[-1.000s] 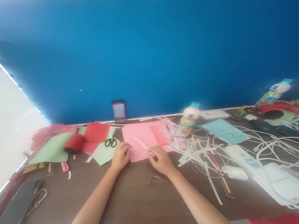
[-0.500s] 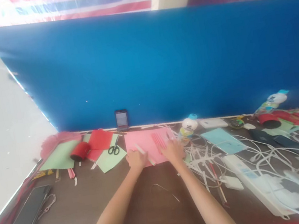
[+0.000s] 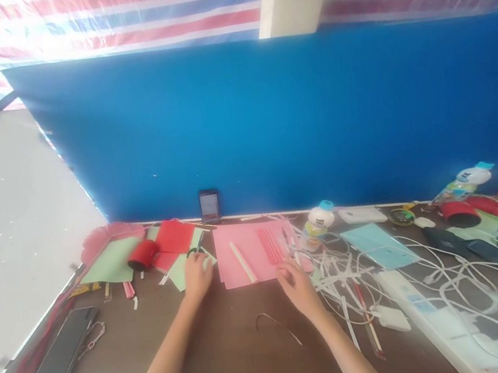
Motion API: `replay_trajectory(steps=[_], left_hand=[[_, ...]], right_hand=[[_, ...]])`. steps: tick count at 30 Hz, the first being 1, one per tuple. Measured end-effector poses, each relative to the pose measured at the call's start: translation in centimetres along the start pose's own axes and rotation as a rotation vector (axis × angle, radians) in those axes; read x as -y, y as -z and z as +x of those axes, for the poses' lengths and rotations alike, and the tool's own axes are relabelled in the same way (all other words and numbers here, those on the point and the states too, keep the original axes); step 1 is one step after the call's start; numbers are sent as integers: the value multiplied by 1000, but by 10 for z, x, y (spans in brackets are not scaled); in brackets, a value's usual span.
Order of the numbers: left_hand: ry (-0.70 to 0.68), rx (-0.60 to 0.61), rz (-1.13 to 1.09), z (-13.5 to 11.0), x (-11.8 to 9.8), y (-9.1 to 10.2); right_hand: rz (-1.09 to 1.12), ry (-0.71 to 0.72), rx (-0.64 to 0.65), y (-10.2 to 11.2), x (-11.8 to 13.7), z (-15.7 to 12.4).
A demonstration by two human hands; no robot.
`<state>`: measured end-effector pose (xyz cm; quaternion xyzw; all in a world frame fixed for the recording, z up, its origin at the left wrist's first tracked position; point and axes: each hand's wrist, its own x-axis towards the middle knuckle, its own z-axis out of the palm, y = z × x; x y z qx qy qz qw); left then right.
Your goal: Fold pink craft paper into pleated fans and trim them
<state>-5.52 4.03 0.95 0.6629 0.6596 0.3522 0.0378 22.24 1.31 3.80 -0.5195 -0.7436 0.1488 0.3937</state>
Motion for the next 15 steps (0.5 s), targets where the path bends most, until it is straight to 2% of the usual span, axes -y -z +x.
replay_trajectory(steps=[5, 8, 10, 12, 15], left_hand=[[121, -85, 259, -20, 91, 69], [220, -140, 436, -15, 123, 101], [273, -110, 543, -7, 129, 114], [233, -72, 551, 0, 123, 116], [71, 0, 504, 5, 97, 96]], right_hand=[[-1, -85, 196, 28, 1, -35], [-17, -75, 280, 33, 2, -49], [-24, -74, 259, 35, 2, -54], [-29, -84, 200, 38, 1, -58], [-69, -107, 65, 51, -8, -66]])
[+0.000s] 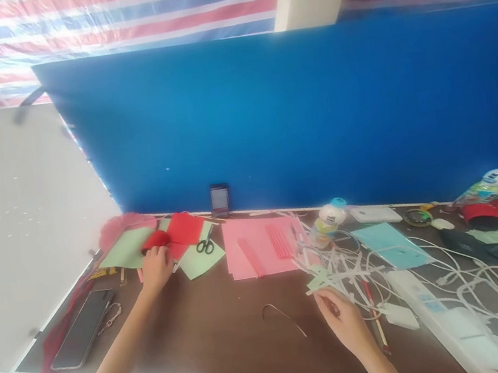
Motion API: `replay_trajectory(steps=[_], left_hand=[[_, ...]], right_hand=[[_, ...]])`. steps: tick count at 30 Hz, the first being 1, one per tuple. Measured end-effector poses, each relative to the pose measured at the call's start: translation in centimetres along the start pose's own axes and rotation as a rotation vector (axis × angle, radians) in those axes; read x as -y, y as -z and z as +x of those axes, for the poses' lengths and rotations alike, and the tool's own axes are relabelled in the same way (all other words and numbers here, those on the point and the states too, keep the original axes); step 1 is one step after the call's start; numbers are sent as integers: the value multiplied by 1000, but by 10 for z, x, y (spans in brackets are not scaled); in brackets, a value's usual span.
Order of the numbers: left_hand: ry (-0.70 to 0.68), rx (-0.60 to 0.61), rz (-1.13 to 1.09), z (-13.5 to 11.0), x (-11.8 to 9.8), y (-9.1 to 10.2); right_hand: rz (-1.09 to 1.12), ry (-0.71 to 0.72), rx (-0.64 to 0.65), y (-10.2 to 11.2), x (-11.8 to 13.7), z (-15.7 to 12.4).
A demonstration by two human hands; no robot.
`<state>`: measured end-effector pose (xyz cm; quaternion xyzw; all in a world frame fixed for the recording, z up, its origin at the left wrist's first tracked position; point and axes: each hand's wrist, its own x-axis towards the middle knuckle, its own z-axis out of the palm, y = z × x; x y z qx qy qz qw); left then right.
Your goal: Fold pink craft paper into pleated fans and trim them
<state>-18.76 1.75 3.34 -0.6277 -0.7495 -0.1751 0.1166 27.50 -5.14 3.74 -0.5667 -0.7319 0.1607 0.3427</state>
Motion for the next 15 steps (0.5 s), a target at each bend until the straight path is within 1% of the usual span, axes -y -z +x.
replay_trajectory(steps=[2, 4, 6, 8, 10, 13, 15], left_hand=[[-112, 47, -101, -3, -32, -12], [-248, 69, -221, -7, -65, -26], [-344, 63, -320, -10, -96, -40], [-411, 62, -394, -13, -122, -50], [-462, 76, -452, -17, -144, -56], [-500, 111, -528, -27, -167, -56], [-506, 126, -570, -36, -177, -54]], right_hand=[[-66, -33, -135, 13, -15, -6], [-151, -83, -265, 30, -35, -13], [-204, -164, -337, 45, -56, -21], [-223, -270, -358, 56, -73, -28], [-239, -323, -345, 61, -85, -33], [-232, -289, -255, 59, -89, -34], [-230, -260, -219, 55, -86, -25]])
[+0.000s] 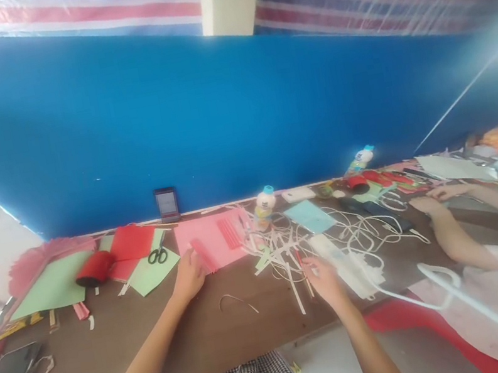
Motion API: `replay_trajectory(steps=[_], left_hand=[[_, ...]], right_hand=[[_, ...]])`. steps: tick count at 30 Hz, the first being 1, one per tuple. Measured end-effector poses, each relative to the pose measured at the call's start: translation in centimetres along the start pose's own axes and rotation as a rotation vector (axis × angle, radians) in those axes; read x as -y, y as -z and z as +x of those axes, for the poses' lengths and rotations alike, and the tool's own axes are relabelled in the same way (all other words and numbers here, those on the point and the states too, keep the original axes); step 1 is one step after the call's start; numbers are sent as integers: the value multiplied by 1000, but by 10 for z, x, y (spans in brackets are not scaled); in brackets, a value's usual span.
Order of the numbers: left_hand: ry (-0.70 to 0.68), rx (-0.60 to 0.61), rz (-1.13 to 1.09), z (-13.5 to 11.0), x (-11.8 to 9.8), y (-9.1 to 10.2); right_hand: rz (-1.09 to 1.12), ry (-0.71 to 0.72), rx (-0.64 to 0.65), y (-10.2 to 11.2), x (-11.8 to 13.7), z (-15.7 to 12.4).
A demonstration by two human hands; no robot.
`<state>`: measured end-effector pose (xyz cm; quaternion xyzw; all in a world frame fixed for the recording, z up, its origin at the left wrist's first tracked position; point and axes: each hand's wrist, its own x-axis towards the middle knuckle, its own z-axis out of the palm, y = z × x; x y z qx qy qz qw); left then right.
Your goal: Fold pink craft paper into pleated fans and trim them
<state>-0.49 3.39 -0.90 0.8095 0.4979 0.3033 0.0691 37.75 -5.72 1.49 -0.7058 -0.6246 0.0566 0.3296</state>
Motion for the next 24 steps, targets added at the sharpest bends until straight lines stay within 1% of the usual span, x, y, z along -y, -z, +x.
replay_trajectory(steps=[2, 4, 6, 8, 11, 13, 15, 18, 21, 24], left_hand=[[-20, -11, -34, -6, -10, -2], [-48, -34, -63, -13, -18, -4], [-72, -66, -84, -20, -24, -6], [-95, -96, -97, -26, -30, -7], [-145, -126, -119, -33, -35, -5], [-154, -149, -143, -35, -38, -1], [-128, -164, -175, -36, -40, 5], [-53, -124, -252, -29, -46, 8], [67, -60, -365, -12, -58, 0], [235, 6, -556, 18, -76, -16]], right_hand=[[-4, 30, 18, -7, 11, 15], [-40, 50, 57, -17, 25, 40], [-184, -5, 146, -31, 40, 68], [-238, -18, 186, -46, 53, 93], [-318, -31, 217, -65, 66, 113], [-360, -22, 200, -71, 69, 115], [-381, 4, 179, -72, 68, 113], [-386, 134, 128, -69, 63, 106], [-359, 296, 56, -67, 56, 100], [-275, 420, -57, -67, 50, 94]])
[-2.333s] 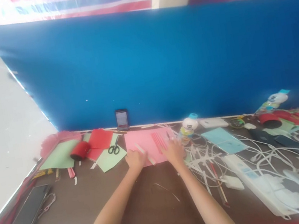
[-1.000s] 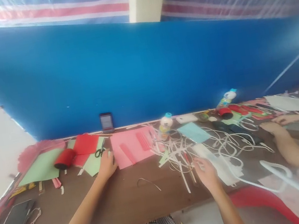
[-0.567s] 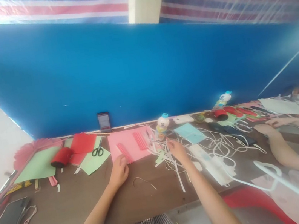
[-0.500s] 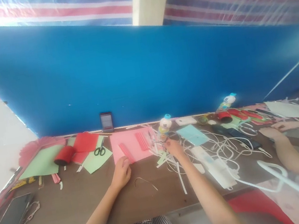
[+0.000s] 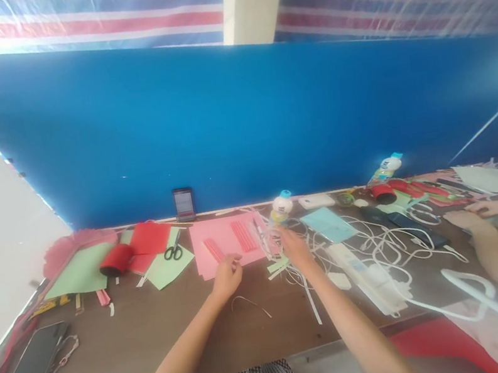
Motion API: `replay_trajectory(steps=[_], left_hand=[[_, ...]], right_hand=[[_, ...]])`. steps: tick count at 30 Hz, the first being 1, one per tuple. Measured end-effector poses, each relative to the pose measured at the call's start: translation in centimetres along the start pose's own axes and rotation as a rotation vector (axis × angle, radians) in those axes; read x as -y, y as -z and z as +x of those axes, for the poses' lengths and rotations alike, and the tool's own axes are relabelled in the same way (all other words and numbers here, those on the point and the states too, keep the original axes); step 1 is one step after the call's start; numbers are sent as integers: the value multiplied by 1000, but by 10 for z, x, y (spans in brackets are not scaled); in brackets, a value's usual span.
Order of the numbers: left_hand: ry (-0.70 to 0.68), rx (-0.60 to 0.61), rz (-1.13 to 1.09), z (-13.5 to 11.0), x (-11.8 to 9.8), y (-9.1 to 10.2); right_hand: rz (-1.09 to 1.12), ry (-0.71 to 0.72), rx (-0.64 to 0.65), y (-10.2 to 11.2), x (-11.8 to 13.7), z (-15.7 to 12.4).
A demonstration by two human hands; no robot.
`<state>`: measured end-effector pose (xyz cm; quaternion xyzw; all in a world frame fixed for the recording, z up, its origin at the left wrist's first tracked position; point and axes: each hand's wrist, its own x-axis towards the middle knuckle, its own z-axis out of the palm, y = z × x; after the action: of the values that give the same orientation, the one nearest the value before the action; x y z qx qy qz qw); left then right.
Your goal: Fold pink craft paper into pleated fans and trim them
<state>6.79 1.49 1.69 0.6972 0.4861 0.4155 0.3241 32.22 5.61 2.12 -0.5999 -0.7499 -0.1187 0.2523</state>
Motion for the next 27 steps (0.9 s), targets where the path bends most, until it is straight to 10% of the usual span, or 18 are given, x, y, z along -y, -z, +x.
replay_trajectory(steps=[4, 9, 14, 27], left_hand=[[197, -9, -236, 41, -23, -36], [82, 209, -378, 67, -45, -63], [22, 228, -387, 66, -48, -65], [-44, 231, -610, 54, -67, -52]], right_hand=[[85, 25, -206, 7, 1, -6], [178, -89, -295, 26, 7, -10], [261, -259, -299, 41, 9, -9], [156, -66, -303, 65, 20, -15]])
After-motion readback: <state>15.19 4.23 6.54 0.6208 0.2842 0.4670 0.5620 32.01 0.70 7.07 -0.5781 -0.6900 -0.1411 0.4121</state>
